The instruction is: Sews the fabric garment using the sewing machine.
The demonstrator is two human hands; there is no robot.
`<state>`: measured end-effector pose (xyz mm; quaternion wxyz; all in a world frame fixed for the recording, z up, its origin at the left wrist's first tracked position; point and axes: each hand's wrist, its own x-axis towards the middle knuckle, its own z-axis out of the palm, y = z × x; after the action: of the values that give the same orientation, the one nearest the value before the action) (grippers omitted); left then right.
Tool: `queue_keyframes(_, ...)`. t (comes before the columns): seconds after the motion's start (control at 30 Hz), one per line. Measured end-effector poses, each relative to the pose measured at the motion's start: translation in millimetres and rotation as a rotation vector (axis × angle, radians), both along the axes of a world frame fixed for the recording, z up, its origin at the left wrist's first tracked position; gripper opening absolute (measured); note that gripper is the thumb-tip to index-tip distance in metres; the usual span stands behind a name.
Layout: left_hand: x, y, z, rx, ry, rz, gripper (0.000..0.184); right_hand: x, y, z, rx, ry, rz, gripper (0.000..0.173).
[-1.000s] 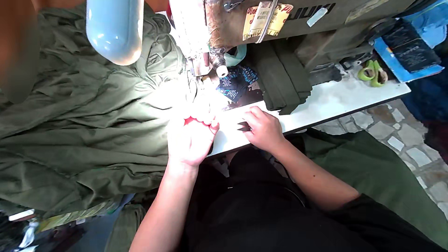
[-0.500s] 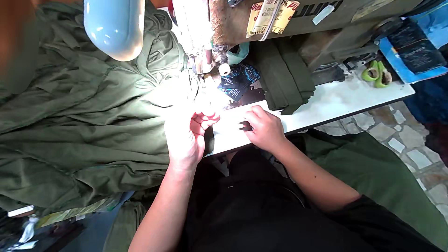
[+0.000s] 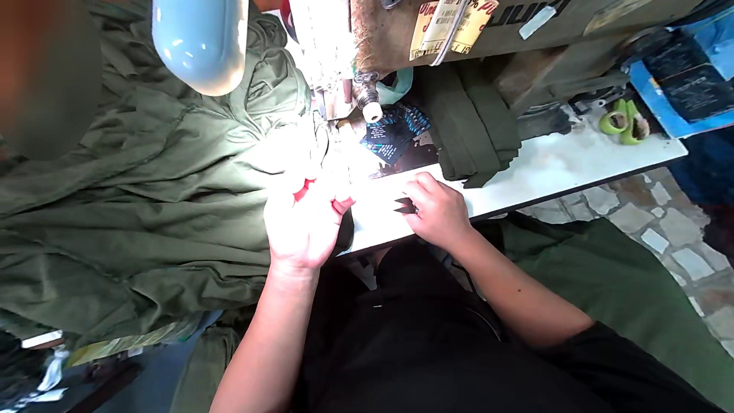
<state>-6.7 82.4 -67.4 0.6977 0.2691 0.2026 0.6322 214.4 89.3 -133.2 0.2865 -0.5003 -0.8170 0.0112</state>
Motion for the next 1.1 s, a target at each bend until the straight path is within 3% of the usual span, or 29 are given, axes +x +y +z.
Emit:
queue_keyframes(0.13, 1.2, 4.1, -5.5, -0.016, 0.146, 0.056, 0.022, 0.5, 0.4, -1.4, 0.005, -0.002, -0.013, 0.022)
queue_keyframes(0.3, 11.5, 21.1, 3.1, -0.127, 0.372, 0.208, 0.035, -0.2, -0.1, 0.7, -0.017, -0.009, -0.023, 0.023)
queue_keyframes(0.63, 21.7, 52.7, 14.3, 0.087, 0.605, 0.391, 0.012, -0.4, -0.3, 0.5, 0.004, -0.036, -0.036, 0.021)
queue_keyframes(0.67, 22.5, 53.3, 12.6, 0.138, 0.694, 0.447, 0.006, -0.6, -0.6, 0.3, 0.0, -0.036, -0.038, 0.021)
queue_keyframes(0.73, 22.8, 52.4, 10.8, 0.219, 1.027, 0.589, 0.018, -1.5, -1.0, 1.3, -0.009, -0.042, -0.044, 0.021)
queue_keyframes(0.8, 22.8, 53.0, 8.8, 0.355, 1.209, 0.722, 0.026, -1.7, -0.6, 2.2, -0.017, -0.049, -0.048, 0.021)
queue_keyframes(1.1, 28.8, 67.8, 10.6, 0.553, 1.185, 0.723, 0.028, -0.9, 0.0, -0.2, -0.001, -0.05, -0.05, 0.022)
